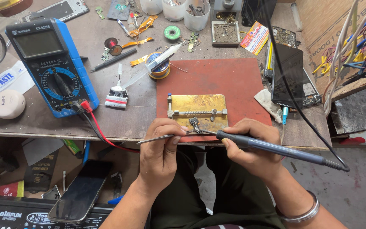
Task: The person solders a small circuit board clamped in a board holder at a workbench. They position the board with tweezers, apply flux, and use a soldering iron to solder components, then lift the board by hand to check it.
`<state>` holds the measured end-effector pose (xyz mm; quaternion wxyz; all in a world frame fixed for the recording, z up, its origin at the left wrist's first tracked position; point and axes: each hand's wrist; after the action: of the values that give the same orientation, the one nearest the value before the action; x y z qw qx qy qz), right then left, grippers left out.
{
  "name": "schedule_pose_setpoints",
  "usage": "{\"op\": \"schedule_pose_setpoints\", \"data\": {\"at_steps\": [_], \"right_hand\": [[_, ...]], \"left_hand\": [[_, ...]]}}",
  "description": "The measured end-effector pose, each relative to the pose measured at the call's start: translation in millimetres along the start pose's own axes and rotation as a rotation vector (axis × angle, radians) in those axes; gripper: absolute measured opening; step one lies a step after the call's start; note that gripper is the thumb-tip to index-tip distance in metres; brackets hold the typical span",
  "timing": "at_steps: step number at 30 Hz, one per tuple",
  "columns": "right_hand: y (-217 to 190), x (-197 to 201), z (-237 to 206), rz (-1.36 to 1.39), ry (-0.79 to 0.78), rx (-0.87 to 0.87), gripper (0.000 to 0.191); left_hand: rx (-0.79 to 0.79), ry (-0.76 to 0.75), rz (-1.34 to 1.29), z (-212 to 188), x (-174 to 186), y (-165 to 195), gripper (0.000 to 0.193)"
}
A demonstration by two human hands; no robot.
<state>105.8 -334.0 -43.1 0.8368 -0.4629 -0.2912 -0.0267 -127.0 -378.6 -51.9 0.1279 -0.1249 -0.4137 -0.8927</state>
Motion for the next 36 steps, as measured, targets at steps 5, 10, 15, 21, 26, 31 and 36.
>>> {"op": "schedule_pose_setpoints", "data": {"at_steps": [5, 10, 15, 21, 26, 31, 36], "right_hand": [[-0.2, -1.9, -0.2, 0.003, -0.002, 0.0, 0.018], [-2.4, -1.8, -0.2, -0.007, -0.001, 0.018, 0.018], [-3.1, -2.0, 0.3, -0.008, 0.005, 0.033, 0.017], [-1.8, -1.1, -0.4, -0.002, -0.011, 0.021, 0.018], [-0.4, -1.0, -0.1, 0.016, -0.02, 0.046, 0.02], [0.0, -1.1, -0.7, 0.018, -0.02, 0.049, 0.02], [-0.5, -0.8, -1.9, 0.002, -0.01, 0.018, 0.019]], "left_hand": [[0.003, -0.002, -0.008, -1.4, 0.2, -0.5, 0.011], [-0.001, -0.004, -0.013, -1.2, 0.1, -0.8, 0.012], [-0.001, -0.009, -0.02, -0.9, 0.4, -0.2, 0.011], [0.0, -0.005, -0.022, -0.6, 0.3, 0.6, 0.01], [-0.002, -0.006, 0.002, -1.4, 0.8, 1.2, 0.009], [0.016, -0.007, -0.004, -1.4, 0.4, 1.4, 0.008], [-0.005, -0.005, -0.003, -0.7, -0.1, 1.7, 0.008]]}}
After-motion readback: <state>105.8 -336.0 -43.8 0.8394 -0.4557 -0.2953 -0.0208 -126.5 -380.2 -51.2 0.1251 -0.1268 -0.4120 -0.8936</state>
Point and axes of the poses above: each hand's wrist, its own z-axis towards the middle knuckle, its own x-axis out of the back of the hand, y = z × x, and after that the axes turned 10 degrees about -y, right-handed
